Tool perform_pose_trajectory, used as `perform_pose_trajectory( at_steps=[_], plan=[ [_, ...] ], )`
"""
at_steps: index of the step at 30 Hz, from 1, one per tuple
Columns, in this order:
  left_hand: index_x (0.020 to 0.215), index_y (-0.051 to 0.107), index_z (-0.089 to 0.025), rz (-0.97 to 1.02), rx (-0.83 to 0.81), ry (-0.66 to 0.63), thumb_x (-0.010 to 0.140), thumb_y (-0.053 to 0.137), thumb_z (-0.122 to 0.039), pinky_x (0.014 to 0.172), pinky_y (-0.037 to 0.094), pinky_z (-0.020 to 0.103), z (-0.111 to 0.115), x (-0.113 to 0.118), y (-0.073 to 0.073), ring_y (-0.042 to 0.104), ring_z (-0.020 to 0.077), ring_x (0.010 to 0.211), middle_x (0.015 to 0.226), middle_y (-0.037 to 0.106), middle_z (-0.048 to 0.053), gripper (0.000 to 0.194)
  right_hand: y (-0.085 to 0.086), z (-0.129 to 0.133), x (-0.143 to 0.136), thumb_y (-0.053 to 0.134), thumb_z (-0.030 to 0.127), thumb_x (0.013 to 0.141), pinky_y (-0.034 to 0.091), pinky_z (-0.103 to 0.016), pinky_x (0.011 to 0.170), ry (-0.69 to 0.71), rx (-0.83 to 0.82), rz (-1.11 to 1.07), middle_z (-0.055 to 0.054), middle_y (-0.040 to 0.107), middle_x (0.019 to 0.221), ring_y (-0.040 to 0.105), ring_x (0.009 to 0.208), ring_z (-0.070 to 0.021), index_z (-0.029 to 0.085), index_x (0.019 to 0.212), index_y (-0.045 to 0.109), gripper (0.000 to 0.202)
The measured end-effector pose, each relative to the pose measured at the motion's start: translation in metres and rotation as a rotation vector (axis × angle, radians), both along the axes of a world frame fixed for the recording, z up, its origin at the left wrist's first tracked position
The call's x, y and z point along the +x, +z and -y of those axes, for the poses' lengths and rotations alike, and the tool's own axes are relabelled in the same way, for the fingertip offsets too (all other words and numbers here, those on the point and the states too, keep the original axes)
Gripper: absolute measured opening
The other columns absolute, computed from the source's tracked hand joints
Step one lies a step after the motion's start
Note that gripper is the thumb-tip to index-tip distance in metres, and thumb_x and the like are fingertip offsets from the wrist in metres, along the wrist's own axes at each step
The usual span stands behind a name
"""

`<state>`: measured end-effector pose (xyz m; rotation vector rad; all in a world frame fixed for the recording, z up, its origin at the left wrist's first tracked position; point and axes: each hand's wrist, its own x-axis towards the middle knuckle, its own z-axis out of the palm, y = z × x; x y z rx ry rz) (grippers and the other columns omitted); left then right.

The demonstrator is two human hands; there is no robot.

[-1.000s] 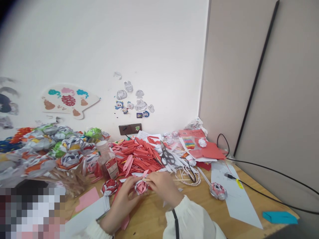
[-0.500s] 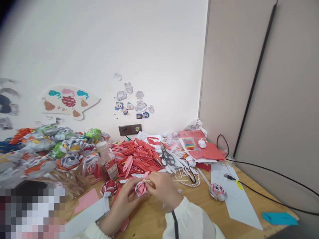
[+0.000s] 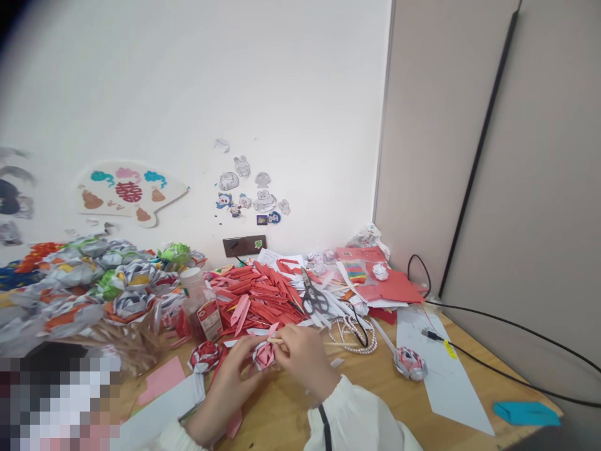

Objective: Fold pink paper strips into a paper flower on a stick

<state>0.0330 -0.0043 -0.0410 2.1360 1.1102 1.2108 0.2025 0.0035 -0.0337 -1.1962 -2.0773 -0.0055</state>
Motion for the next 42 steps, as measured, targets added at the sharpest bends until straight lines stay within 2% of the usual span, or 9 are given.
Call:
perform_pose_trajectory(
  at_steps=[7, 12, 17, 26, 32, 38, 42],
  plan=[
    [0.103, 0.057, -0.023, 0.004, 0.004, 0.018, 0.07, 0.063, -0.024, 0.083, 0.045, 0.038, 0.001, 0.0, 0.0, 0.056, 0.0233, 0.096, 0.1, 0.06, 0.008, 0.034, -0.009, -0.004, -0.002, 0.051, 0.013, 0.082, 0.035, -0.022, 0.064, 0.084, 0.018, 0.036, -0.001, 0.064, 0.08, 0.057, 0.074, -0.0143, 0.02, 0.088, 0.061, 0.013],
    [0.104, 0.058, -0.023, 0.007, -0.008, -0.009, 0.071, 0.062, -0.021, 0.083, 0.045, 0.038, 0.002, -0.001, 0.001, 0.055, 0.023, 0.096, 0.1, 0.06, 0.007, 0.033, -0.004, -0.003, 0.0, 0.051, 0.016, 0.083, 0.036, -0.022, 0.064, 0.087, -0.034, -0.009, -0.001, 0.064, 0.079, 0.058, 0.073, -0.0139, 0.02, 0.085, 0.06, 0.011],
    [0.104, 0.058, -0.024, -0.013, -0.014, -0.005, 0.072, 0.062, -0.025, 0.084, 0.044, 0.038, 0.002, 0.0, 0.003, 0.055, 0.0233, 0.096, 0.101, 0.059, 0.008, 0.032, 0.003, -0.002, 0.003, 0.051, 0.023, 0.085, 0.035, -0.021, 0.062, 0.108, -0.089, -0.035, 0.0, 0.065, 0.078, 0.059, 0.072, -0.0134, 0.02, 0.082, 0.061, 0.011],
    [0.102, 0.06, -0.025, -0.012, 0.007, 0.0, 0.07, 0.064, -0.023, 0.083, 0.045, 0.037, 0.002, 0.0, 0.003, 0.056, 0.023, 0.094, 0.098, 0.06, 0.007, 0.033, 0.007, 0.002, 0.002, 0.053, 0.023, 0.083, 0.035, -0.02, 0.062, 0.109, -0.127, -0.077, 0.001, 0.066, 0.08, 0.059, 0.072, -0.0129, 0.021, 0.087, 0.06, 0.009],
    [0.101, 0.061, -0.026, -0.025, -0.007, -0.047, 0.07, 0.062, -0.018, 0.081, 0.046, 0.035, 0.003, -0.001, 0.004, 0.056, 0.0221, 0.093, 0.096, 0.06, 0.006, 0.032, 0.011, 0.003, 0.004, 0.05, 0.028, 0.086, 0.037, -0.019, 0.061, 0.21, -0.187, -0.103, 0.002, 0.065, 0.079, 0.059, 0.071, -0.0117, 0.022, 0.084, 0.062, 0.013],
    [0.104, 0.059, -0.025, -0.026, -0.01, 0.001, 0.071, 0.062, -0.026, 0.085, 0.044, 0.04, 0.0, -0.001, 0.0, 0.054, 0.0246, 0.098, 0.102, 0.059, 0.008, 0.033, 0.007, 0.001, 0.004, 0.053, 0.026, 0.084, 0.036, -0.021, 0.063, 0.065, -0.111, -0.081, 0.0, 0.065, 0.078, 0.058, 0.072, -0.0132, 0.02, 0.083, 0.061, 0.01],
    [0.105, 0.058, -0.024, -0.014, 0.012, 0.015, 0.071, 0.059, -0.02, 0.083, 0.045, 0.04, -0.001, -0.001, -0.001, 0.055, 0.0241, 0.096, 0.098, 0.059, 0.008, 0.035, -0.001, -0.002, 0.0, 0.048, 0.025, 0.087, 0.036, -0.022, 0.063, 0.048, -0.022, 0.006, -0.001, 0.064, 0.076, 0.058, 0.071, -0.0138, 0.02, 0.083, 0.06, 0.014]
  ],
)
